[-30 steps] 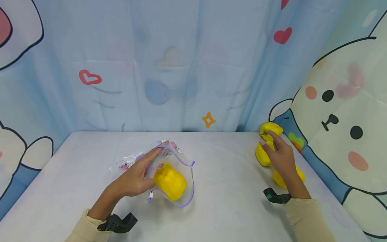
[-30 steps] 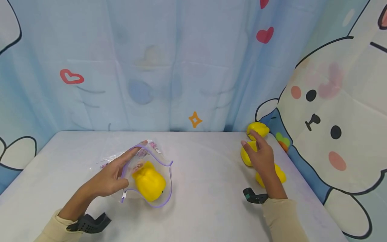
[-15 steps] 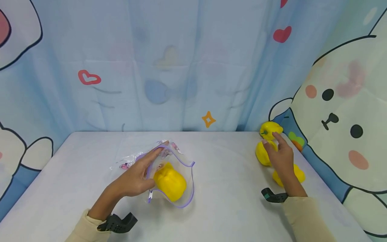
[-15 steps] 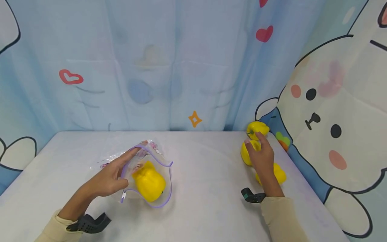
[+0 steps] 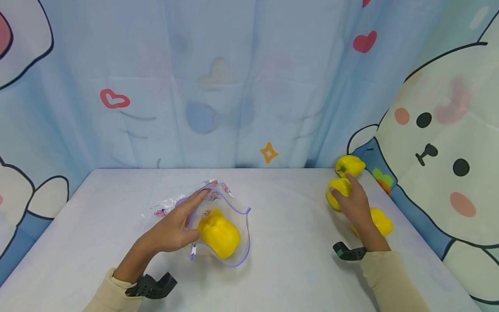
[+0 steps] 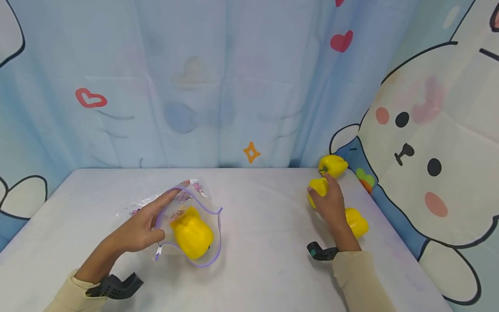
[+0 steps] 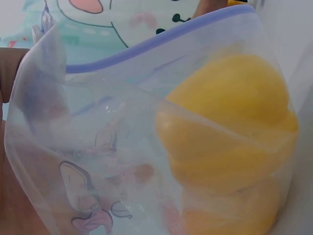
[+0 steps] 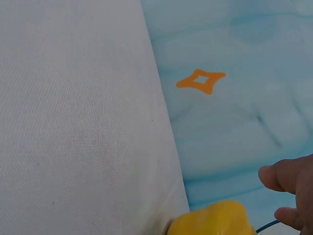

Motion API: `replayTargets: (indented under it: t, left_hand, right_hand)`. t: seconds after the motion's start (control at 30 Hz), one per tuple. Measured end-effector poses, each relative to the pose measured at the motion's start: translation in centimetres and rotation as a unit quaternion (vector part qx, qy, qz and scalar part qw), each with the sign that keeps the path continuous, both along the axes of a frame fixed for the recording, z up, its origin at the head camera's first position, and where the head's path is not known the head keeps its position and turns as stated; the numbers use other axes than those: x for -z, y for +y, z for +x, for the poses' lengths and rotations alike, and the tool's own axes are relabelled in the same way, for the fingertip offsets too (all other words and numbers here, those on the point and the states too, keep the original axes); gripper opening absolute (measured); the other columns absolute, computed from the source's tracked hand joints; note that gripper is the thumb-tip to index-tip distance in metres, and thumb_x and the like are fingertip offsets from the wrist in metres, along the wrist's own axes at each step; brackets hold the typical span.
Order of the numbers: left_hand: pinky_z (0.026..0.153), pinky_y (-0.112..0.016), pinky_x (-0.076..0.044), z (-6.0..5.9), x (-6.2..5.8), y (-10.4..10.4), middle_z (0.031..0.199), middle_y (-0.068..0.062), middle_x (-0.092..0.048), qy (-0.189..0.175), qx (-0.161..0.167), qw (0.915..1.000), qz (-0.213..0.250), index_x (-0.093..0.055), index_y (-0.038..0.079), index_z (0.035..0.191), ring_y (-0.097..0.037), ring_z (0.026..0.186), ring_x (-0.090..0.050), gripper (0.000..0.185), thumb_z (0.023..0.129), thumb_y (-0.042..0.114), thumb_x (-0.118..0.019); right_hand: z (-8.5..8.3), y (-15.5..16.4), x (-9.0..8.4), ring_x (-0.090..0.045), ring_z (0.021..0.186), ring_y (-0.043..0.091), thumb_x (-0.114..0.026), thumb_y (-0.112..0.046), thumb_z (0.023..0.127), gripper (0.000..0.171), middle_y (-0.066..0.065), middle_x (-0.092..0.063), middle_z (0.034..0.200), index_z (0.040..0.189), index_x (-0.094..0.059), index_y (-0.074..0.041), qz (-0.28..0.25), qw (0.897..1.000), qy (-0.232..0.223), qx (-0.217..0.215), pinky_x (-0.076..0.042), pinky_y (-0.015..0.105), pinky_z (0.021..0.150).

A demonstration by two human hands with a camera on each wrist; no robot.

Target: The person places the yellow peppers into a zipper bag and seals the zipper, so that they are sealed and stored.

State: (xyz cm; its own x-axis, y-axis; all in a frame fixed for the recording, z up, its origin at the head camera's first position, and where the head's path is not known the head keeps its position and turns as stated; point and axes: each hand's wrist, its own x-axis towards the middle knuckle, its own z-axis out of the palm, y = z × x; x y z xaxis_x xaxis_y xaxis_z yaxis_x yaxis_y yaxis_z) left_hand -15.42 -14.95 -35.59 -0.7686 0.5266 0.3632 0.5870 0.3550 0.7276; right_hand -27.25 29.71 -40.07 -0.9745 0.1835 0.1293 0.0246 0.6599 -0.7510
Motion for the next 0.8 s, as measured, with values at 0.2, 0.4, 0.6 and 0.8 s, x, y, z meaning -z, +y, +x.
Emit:
replayTargets:
  t: [0.2,0.4,0.6,0.8]
  left_hand:
    - [0.11,-0.051,-0.026,-0.1,0.1,0.1,0.16,-0.009,-0.018,-0.004,0.003,1.0,0.005,-0.019,0.0,0.154,-0.029,0.144,-0.022,0.091,0.069,-0.003,-0.053]
    - [0.111,-0.05,-0.023,-0.1,0.1,0.2,0.161,-0.006,-0.018,0.001,0.004,1.0,0.006,-0.02,0.002,0.154,-0.026,0.145,-0.019,0.091,0.069,-0.002,-0.053]
    - [0.111,-0.049,-0.024,-0.1,0.0,0.1,0.161,-0.007,-0.018,-0.004,0.001,1.0,0.008,-0.02,0.001,0.154,-0.027,0.145,-0.02,0.092,0.068,-0.002,-0.053]
    - [0.112,-0.047,-0.022,-0.2,0.1,-0.1,0.161,-0.007,-0.017,-0.015,0.004,0.9998,0.015,-0.018,0.0,0.154,-0.026,0.145,-0.019,0.091,0.069,-0.002,-0.051]
  right_hand:
    - [0.1,-0.1,0.1,-0.019,0.14,0.045,-0.053,-0.027,0.099,0.068,0.025,-0.017,0.157,0.155,-0.02,-0.005,0.004,0.999,0.001,-0.05,-0.021,0.061,0.11]
    - [-0.3,0.0,0.7,-0.024,0.139,0.043,-0.052,-0.025,0.1,0.064,0.022,-0.025,0.156,0.154,-0.025,-0.005,-0.003,0.996,0.023,-0.087,-0.025,0.058,0.109]
    - [-0.3,-0.5,0.9,-0.035,0.135,0.04,-0.055,-0.018,0.098,0.059,0.021,-0.04,0.148,0.151,-0.032,-0.005,-0.019,0.992,0.05,-0.115,-0.032,0.057,0.107]
    - [-0.7,-0.5,1.3,-0.027,0.138,0.045,-0.062,-0.023,0.095,0.073,0.023,-0.027,0.154,0.154,-0.022,-0.006,0.002,0.992,0.003,-0.129,-0.029,0.058,0.108]
